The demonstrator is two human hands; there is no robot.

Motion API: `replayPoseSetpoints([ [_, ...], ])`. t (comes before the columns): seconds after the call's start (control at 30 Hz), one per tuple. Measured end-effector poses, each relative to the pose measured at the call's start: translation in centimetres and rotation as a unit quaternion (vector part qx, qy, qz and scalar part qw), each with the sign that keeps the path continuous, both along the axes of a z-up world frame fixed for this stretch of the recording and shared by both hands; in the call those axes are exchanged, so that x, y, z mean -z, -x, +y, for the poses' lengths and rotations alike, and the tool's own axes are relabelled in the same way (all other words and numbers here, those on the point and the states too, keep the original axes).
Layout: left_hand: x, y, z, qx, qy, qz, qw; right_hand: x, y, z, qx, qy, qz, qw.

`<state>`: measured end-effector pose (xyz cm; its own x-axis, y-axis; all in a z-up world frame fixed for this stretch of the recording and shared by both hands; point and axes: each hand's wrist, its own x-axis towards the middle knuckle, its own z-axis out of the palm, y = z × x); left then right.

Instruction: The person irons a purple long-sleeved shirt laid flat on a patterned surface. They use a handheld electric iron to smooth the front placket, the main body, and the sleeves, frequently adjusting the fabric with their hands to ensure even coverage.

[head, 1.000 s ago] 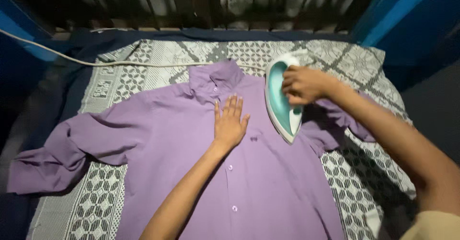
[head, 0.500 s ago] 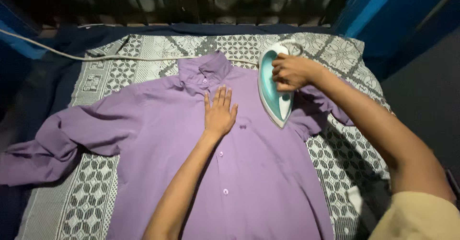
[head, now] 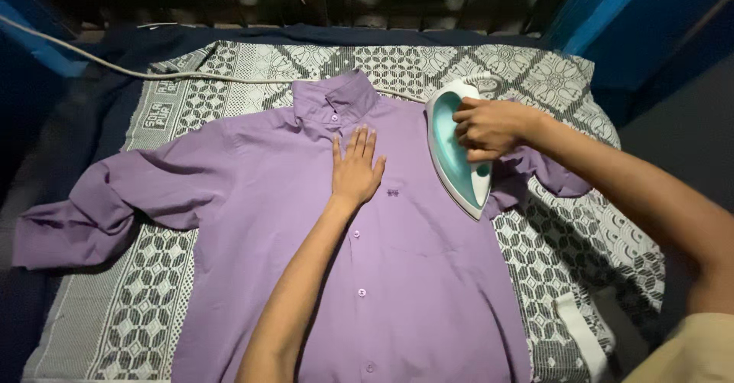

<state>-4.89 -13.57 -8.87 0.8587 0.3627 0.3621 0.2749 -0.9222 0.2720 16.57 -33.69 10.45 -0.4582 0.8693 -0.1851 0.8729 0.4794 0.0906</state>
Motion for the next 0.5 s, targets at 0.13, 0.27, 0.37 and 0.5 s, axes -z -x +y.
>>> replayPoseSetpoints([
  [0.13, -0.1, -0.1, 0.0, -0.013, -0.016, -0.005, 1.0, -0.4, 1.1, -0.2, 0.038, 0.028, -0.053, 0.997],
  [0.27, -1.8, 0.3, -0.7, -0.002, -0.037, -0.014, 0.999, -0.1, 0.7, -1.2, 0.055, -0.021, -0.016, 0.998],
  [0.37, -3.6, 3.5, -3.5, 0.033, -0.06, -0.052, 0.996, 0.0, 0.7, -3.1, 0.043, -0.129, 0.039, 0.99],
  [0.5, -4.6, 12.0, -8.1, 0.097, 0.127, 0.01, 0.987, -0.2, 3.4, -5.4, 0.042, -0.118, 0.035, 0.992],
])
